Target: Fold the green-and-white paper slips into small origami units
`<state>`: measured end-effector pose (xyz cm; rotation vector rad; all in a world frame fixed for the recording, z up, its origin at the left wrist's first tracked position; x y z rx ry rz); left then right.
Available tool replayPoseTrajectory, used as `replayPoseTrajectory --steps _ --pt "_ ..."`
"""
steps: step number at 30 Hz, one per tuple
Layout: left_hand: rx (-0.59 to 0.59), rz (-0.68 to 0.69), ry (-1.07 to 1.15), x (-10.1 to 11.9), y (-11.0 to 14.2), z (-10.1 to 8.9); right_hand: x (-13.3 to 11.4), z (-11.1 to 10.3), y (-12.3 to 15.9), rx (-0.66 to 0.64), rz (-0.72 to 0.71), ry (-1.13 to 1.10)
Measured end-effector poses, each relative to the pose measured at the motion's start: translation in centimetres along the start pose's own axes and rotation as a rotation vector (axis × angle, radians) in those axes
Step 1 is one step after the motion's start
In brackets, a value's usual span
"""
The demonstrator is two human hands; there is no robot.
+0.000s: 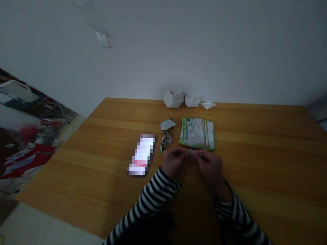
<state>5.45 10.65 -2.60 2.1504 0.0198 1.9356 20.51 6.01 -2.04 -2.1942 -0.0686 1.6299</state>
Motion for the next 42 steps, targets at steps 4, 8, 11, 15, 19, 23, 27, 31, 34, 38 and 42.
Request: replayPoseTrajectory --steps 4,8,11,15,19,23,27,31,34,38,42 --pt "0.094 -0.082 0.153 -0.6 0.1 -0.4 0.1 0.3 0.8 0.13 0.077 -0.147" --pt "-0.012 -0.14 0.202 -0.9 0.0 0.2 0.6 0.3 0.8 0.135 0.097 -0.151" --pt "-0.043 -0.086 0.109 -0.3 0.0 0.1 0.8 0.3 0.3 0.067 0.086 -0.178" --pt "-0.049 0.04 -0.129 0.5 0.3 0.4 0.2 0.1 -0.2 -0.013 0.017 -0.076" --pt "-0.023 0.1 -0.221 0.5 0.5 0.6 -0.2 0.5 -0.1 -0.052 -0.013 -0.052" --pt "0.177 0.248 -0.279 1.6 1.2 -1.1 -0.8 0.5 0.0 -0.04 -0.134 0.029" --pt "0.517 0.424 -0.289 3.2 2.2 -4.3 -1.6 -1.5 -0.3 0.112 -0.298 0.326" --pt "0.579 0.489 -0.446 3.6 1.5 -5.2 -1.9 -1.8 -0.8 0.097 -0.436 0.549" --pt "0.55 0.517 -0.6 3.4 1.1 -4.2 -1.7 -0.7 -1.0 -0.016 -0.473 0.644" --pt "0.34 0.572 -0.741 3.4 1.3 -1.5 -1.2 0.8 -0.8 -0.159 -0.454 0.724" --pt "0.204 0.481 -0.843 2.8 0.9 0.0 -1.0 1.4 -0.6 -0.225 -0.429 0.715"
Point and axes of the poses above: each hand's wrist, its own y-axis away from the middle knuckle, its own z-axis out of the palm, x = y × z, the point moved 7 cm from there along -y, towards the middle knuckle, and after that the axes turned 14 degrees about -z, right-handed, at the moved point
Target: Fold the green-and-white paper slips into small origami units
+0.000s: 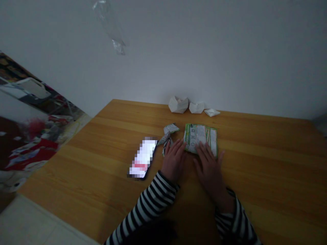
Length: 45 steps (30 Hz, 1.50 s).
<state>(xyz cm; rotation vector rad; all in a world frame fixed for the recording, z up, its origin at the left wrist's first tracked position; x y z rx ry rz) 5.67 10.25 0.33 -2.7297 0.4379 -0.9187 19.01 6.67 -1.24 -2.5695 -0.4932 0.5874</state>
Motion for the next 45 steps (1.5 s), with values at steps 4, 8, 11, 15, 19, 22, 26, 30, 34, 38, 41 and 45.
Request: replayPoseTrajectory --steps 4,8,11,15,19,22,26,30,34,38,41,45 --pt "-0.148 -0.021 -0.02 -0.4 0.0 1.3 0.3 -0.6 0.5 0.08 0.037 -0.03" --pt "-0.221 0.008 -0.034 -0.4 0.2 2.0 1.3 -1.0 1.0 0.173 0.076 -0.103" --pt "-0.236 -0.009 -0.054 -0.5 0.1 2.2 2.4 -0.9 1.1 0.219 0.153 -0.222" --pt "-0.25 -0.041 -0.072 -0.4 0.0 2.2 3.0 -0.9 1.1 0.243 0.216 -0.342" --pt "-0.236 -0.04 -0.085 -0.2 0.0 2.1 3.0 -0.9 1.0 0.259 0.248 -0.356" --pt "-0.241 -0.022 -0.068 -0.1 0.1 2.3 2.9 -0.9 1.0 0.273 0.246 -0.308" --pt "-0.243 -0.008 -0.047 -0.1 0.1 2.3 2.1 -1.6 1.0 0.309 0.152 -0.198" --pt "-0.181 0.042 -0.047 0.2 0.1 1.7 0.9 -2.6 0.9 0.364 0.005 -0.158" --pt "-0.135 0.15 -0.012 0.5 0.5 1.4 0.2 -3.3 0.9 0.428 -0.029 -0.231" --pt "-0.197 0.217 0.05 0.7 1.0 2.1 1.9 -3.9 1.5 0.511 0.255 -0.224" --pt "-0.255 0.211 0.1 0.8 1.1 2.7 3.0 -3.9 2.0 0.521 0.373 -0.174" --pt "-0.284 0.152 0.166 0.8 0.8 2.6 4.3 -2.6 2.5 0.452 0.459 -0.274"
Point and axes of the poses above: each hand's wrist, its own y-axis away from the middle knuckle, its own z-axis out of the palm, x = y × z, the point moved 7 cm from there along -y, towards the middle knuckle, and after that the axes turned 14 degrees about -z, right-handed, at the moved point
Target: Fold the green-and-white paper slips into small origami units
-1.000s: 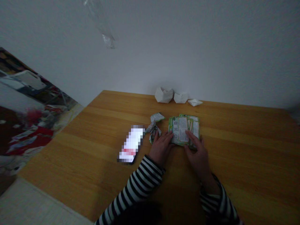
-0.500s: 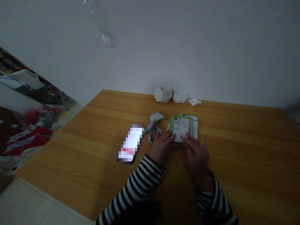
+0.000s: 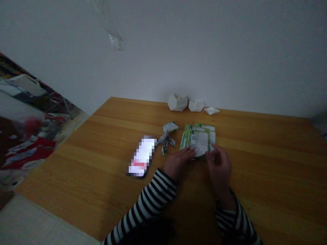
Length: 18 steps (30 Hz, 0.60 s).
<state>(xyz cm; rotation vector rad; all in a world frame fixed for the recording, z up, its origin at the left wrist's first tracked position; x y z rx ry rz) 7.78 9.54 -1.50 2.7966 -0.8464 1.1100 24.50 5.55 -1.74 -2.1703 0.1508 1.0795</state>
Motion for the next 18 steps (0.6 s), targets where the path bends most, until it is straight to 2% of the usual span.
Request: replayPoseTrajectory --steps 6,9,14,18 --pt "0.004 -0.078 -0.012 -0.18 -0.01 -0.38 0.54 0.29 0.19 -0.007 0.052 -0.065" --pt "-0.006 -0.109 -0.031 -0.37 0.07 -0.29 0.41 0.17 0.08 -0.005 0.03 -0.069" --pt "-0.036 -0.128 -0.06 -0.64 0.07 0.04 -0.15 0.09 -0.2 -0.026 -0.087 -0.028" --pt "-0.024 -0.119 -0.033 -0.62 0.09 -0.09 -0.08 0.31 -0.17 -0.049 -0.061 -0.09"
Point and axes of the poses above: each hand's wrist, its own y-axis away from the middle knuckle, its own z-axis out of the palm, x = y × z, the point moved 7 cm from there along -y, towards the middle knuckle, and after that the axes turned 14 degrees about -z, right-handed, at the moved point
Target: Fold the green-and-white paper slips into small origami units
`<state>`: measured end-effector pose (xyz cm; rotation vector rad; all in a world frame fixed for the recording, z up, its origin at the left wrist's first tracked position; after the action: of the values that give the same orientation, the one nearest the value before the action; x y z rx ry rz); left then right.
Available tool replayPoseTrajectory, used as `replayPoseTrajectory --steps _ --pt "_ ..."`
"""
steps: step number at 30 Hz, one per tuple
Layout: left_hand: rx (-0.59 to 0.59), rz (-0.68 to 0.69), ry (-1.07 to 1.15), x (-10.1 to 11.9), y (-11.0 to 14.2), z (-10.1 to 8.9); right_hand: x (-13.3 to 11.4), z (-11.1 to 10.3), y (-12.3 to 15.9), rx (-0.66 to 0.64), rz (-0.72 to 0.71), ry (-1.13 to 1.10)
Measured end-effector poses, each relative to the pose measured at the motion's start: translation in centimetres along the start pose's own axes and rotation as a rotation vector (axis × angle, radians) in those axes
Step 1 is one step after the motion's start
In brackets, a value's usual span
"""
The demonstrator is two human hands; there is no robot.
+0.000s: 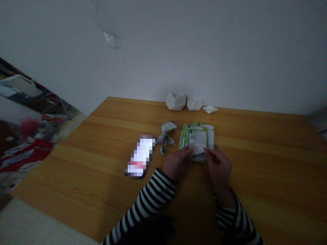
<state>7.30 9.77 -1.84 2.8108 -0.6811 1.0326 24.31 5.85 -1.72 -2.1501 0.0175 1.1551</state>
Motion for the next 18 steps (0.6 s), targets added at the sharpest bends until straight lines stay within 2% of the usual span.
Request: replayPoseTrajectory --steps 8,18 --pt "0.024 0.027 0.053 0.63 0.05 -0.41 0.04 0.0 -0.02 -0.001 0.036 0.001" --pt "0.028 0.003 0.007 0.68 0.06 0.09 -0.94 0.33 0.07 -0.027 0.017 0.061"
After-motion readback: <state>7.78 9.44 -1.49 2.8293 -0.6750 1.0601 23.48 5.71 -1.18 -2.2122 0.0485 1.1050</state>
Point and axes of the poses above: each hand's wrist, its own y-axis away from the middle knuckle, its own z-axis out of the palm, x = y × z, the point moved 7 cm from there along -y, towards the middle knuckle, and after that the axes turned 14 degrees about -z, right-handed, at the moved point
